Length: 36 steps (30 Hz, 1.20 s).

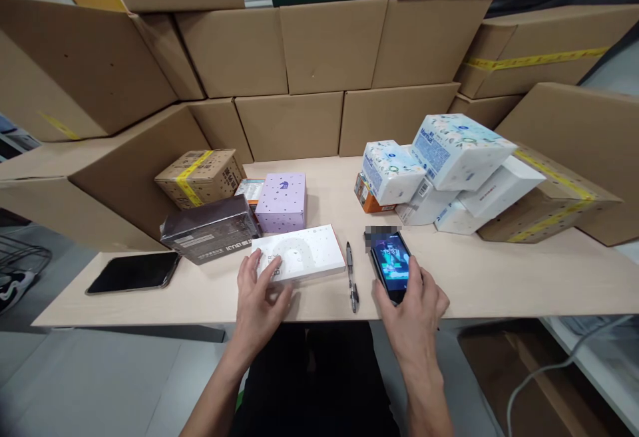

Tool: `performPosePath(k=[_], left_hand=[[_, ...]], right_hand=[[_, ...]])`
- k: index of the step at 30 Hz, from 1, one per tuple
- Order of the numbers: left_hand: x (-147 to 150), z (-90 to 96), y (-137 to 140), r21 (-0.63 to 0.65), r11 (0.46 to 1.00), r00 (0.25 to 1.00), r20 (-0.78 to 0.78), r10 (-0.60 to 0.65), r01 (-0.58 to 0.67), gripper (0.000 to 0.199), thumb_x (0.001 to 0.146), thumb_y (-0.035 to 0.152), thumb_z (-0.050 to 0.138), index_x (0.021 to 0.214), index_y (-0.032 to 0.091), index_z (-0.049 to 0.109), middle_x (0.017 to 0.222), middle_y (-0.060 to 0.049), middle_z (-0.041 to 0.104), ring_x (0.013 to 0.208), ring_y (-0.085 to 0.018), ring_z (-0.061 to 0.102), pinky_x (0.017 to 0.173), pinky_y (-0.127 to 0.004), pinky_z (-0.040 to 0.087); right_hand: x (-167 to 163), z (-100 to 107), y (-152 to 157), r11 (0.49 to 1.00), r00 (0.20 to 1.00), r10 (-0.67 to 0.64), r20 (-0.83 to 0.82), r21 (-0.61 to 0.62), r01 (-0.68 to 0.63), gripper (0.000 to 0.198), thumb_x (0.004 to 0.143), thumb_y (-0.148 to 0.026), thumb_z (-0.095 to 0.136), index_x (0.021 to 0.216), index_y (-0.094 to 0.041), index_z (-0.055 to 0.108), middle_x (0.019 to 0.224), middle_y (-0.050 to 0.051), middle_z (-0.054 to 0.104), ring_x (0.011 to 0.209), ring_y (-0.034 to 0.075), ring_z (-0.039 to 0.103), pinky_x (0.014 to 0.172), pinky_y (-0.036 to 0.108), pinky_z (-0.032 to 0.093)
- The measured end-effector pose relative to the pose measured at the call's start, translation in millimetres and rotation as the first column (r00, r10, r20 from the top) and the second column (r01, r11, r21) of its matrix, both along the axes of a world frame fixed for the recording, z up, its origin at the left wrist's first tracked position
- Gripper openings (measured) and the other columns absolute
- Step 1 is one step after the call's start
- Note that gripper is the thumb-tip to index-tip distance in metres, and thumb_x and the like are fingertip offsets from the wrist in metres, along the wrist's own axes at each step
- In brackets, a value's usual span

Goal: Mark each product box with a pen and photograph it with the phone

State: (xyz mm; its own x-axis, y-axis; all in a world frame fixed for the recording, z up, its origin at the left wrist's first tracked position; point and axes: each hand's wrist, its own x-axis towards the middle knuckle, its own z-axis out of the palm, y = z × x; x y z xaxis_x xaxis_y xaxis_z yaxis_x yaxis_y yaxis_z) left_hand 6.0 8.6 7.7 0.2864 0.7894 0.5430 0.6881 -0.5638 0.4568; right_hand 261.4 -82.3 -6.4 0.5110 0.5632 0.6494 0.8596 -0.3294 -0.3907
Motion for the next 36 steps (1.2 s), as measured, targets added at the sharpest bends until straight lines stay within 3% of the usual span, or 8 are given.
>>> performPosePath(k=[8, 11, 15, 22, 25, 29, 32, 36], left_hand=[[-16, -3.7, 10, 0.008, 0.998, 0.981, -0.183, -0.062, 0.064, 0.046, 0.093, 0.025, 0.06, 0.139, 0.028, 0.054, 0.153, -0.013, 0.043, 0.137, -0.034, 0.048, 0.11, -0.056, 0.045], [-24, 1.8, 9, -0.039, 0.994, 0.986, -0.126, -0.107, 0.103, 0.044, 0.095, 0.027, 0.058, 0.139, 0.031, 0.054, 0.154, -0.01, 0.043, 0.138, -0.032, 0.047, 0.111, -0.055, 0.043], [-38, 23.1, 3, -0.254, 0.953, 0.986, 0.032, -0.162, 0.164, 0.043, 0.096, 0.034, 0.056, 0.139, 0.036, 0.053, 0.155, -0.006, 0.042, 0.137, -0.027, 0.049, 0.108, -0.047, 0.049], [-50, 40.5, 2, -0.379, 0.884, 0.96, 0.159, -0.23, 0.275, 0.043, 0.095, 0.037, 0.057, 0.138, 0.042, 0.053, 0.156, -0.001, 0.041, 0.142, -0.027, 0.042, 0.112, -0.046, 0.045], [-46, 33.5, 5, -0.267, 0.932, 0.935, 0.32, -0.155, 0.246, 0.057, 0.093, 0.036, 0.062, 0.146, 0.041, 0.042, 0.16, -0.003, 0.033, 0.144, -0.029, 0.039, 0.112, -0.048, 0.044], [-36, 18.6, 11, -0.184, 0.961, 0.903, 0.415, -0.114, 0.206, 0.066, 0.092, 0.034, 0.063, 0.151, 0.035, 0.033, 0.155, -0.009, 0.038, 0.133, -0.028, 0.052, 0.109, -0.048, 0.047], [-29, 7.9, 14, -0.179, 0.97, 0.947, 0.303, -0.107, 0.166, 0.062, 0.093, 0.034, 0.061, 0.149, 0.031, 0.037, 0.145, -0.011, 0.05, 0.131, -0.028, 0.052, 0.108, -0.05, 0.047], [-24, -0.2, 17, -0.112, 0.979, 0.978, 0.136, -0.157, 0.173, 0.056, 0.094, 0.031, 0.059, 0.147, 0.028, 0.04, 0.137, -0.011, 0.057, 0.128, -0.026, 0.054, 0.106, -0.047, 0.048]], right_hand=[[1, -4, -6, 0.988, 1.0, -0.019, 0.018, -0.151, 0.021, 0.073, 0.091, -0.065, 0.045, 0.136, -0.009, 0.054, 0.133, 0.028, 0.05, 0.122, 0.045, 0.044, 0.094, 0.068, 0.04], [-12, 16, -3, 0.974, 0.987, 0.151, 0.046, -0.175, -0.141, 0.066, 0.091, -0.059, 0.053, 0.143, -0.018, 0.048, 0.147, 0.023, 0.041, 0.13, 0.044, 0.041, 0.099, 0.066, 0.042], [-32, 46, 3, 0.793, 0.812, 0.583, -0.032, -0.197, -0.577, 0.063, 0.097, -0.027, 0.052, 0.154, -0.029, 0.027, 0.156, 0.013, 0.035, 0.138, 0.029, 0.043, 0.107, 0.049, 0.048], [-26, 66, 2, 0.677, 0.663, 0.736, 0.139, -0.101, -0.729, 0.068, 0.089, -0.001, 0.049, 0.149, -0.03, 0.039, 0.139, 0.012, 0.056, 0.12, 0.026, 0.06, 0.097, 0.045, 0.054], [-17, 71, 0, 0.755, 0.744, 0.652, 0.143, -0.036, -0.655, 0.058, 0.088, -0.009, 0.056, 0.143, -0.027, 0.047, 0.13, 0.011, 0.062, 0.117, 0.026, 0.062, 0.098, 0.044, 0.054], [-4, 76, 16, 0.939, 0.955, 0.289, 0.072, 0.174, -0.297, 0.056, 0.085, -0.026, 0.068, 0.138, -0.022, 0.052, 0.113, 0.011, 0.067, 0.089, 0.023, 0.067, 0.082, 0.039, 0.058], [9, 78, 45, 0.972, 0.986, 0.169, 0.004, 0.167, -0.167, 0.05, 0.086, -0.032, 0.063, 0.133, -0.016, 0.057, 0.105, 0.012, 0.067, 0.072, 0.019, 0.063, 0.075, 0.037, 0.056], [21, 81, 87, 0.979, 0.979, 0.201, 0.015, 0.025, -0.202, 0.045, 0.091, -0.033, 0.053, 0.131, -0.011, 0.057, 0.093, 0.012, 0.065, 0.08, 0.022, 0.063, 0.082, 0.039, 0.053]])
